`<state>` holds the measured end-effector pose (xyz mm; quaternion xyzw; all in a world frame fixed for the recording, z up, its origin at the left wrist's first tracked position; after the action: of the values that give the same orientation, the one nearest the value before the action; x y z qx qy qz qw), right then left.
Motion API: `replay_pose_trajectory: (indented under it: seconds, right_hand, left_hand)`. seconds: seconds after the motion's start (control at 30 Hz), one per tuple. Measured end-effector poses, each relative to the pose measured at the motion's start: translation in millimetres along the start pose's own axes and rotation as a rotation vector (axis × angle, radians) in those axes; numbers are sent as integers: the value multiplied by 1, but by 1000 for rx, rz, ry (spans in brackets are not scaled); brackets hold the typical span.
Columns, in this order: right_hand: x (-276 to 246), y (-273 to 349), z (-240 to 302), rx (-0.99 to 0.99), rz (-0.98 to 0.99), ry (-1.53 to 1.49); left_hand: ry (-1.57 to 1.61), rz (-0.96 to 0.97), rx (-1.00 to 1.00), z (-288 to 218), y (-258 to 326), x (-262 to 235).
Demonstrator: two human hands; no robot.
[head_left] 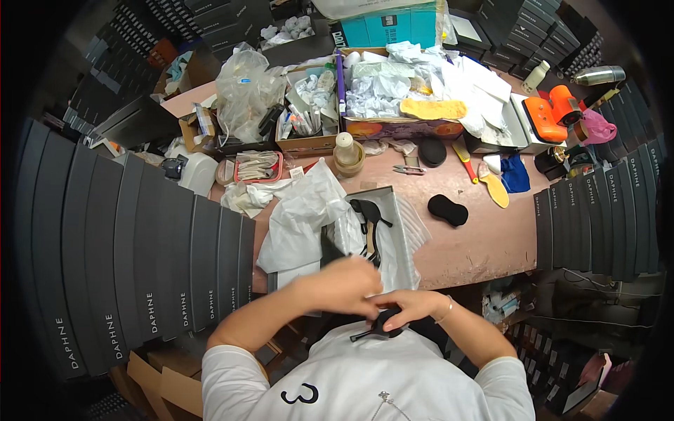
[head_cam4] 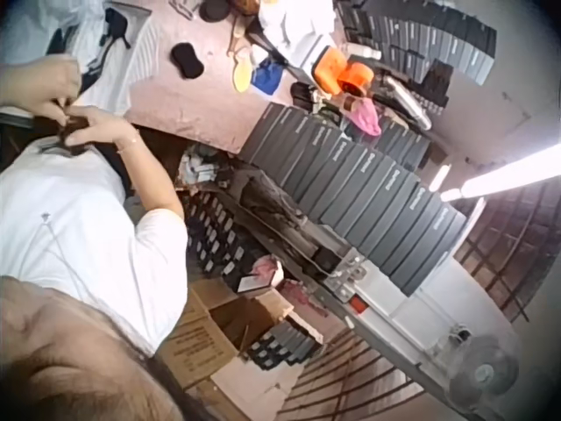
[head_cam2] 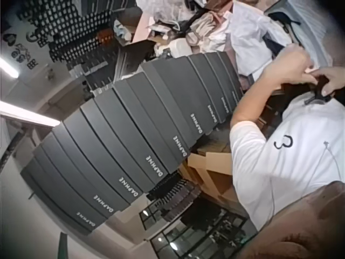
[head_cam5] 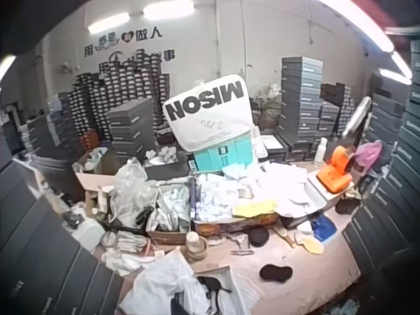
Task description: Packing finished high-heeled shoes into boxes with protective tissue paper and stacking the boxes.
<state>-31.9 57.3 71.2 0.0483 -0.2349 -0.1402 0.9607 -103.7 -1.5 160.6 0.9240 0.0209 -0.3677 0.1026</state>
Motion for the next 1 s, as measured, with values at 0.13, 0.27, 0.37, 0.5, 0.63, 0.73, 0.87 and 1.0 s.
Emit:
replay_pose_trajectory:
  seconds: [0.13, 0.27, 0.37, 0.5, 0.63, 0.73, 0.87, 1.0]
  right_hand:
    - [-10, 61, -5, -35, -315, -224]
    - [-21, 76, 5, 16, -448, -133]
    - [-17, 82, 33, -94, -447, 36]
    - [1, 39, 64, -201, -75, -135]
    - [27, -18, 101, -216, 106, -324]
    - [28, -55, 101, -253, 96, -411]
    - [17, -53, 63, -192, -171, -546]
    - [32, -11, 21, -50, -289, -520]
  left_hand:
    - [77, -382, -700, 140, 23, -70]
    - [-136, -161, -911, 242, 15, -16]
    - [-208, -323, -1018, 210, 58, -40]
    - [-393, -361, -858, 97, 128, -54]
    - [-432, -457, -651, 16, 165, -64]
    - [-263, -605, -664, 0, 195, -55]
    - [-157, -661, -822, 30, 237, -16]
    - [-68, -681, -987, 97, 237, 12]
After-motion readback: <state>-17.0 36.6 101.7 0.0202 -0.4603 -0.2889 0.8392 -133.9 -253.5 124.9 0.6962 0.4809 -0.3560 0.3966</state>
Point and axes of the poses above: each hand's wrist, its own y-axis away from the middle knuckle, its own x-axis out of the palm, z = x × y, the point moved 8 cm from there along -y, towards the middle knuckle, and after that the axes turned 9 degrees about z, right-handed, at the moved point
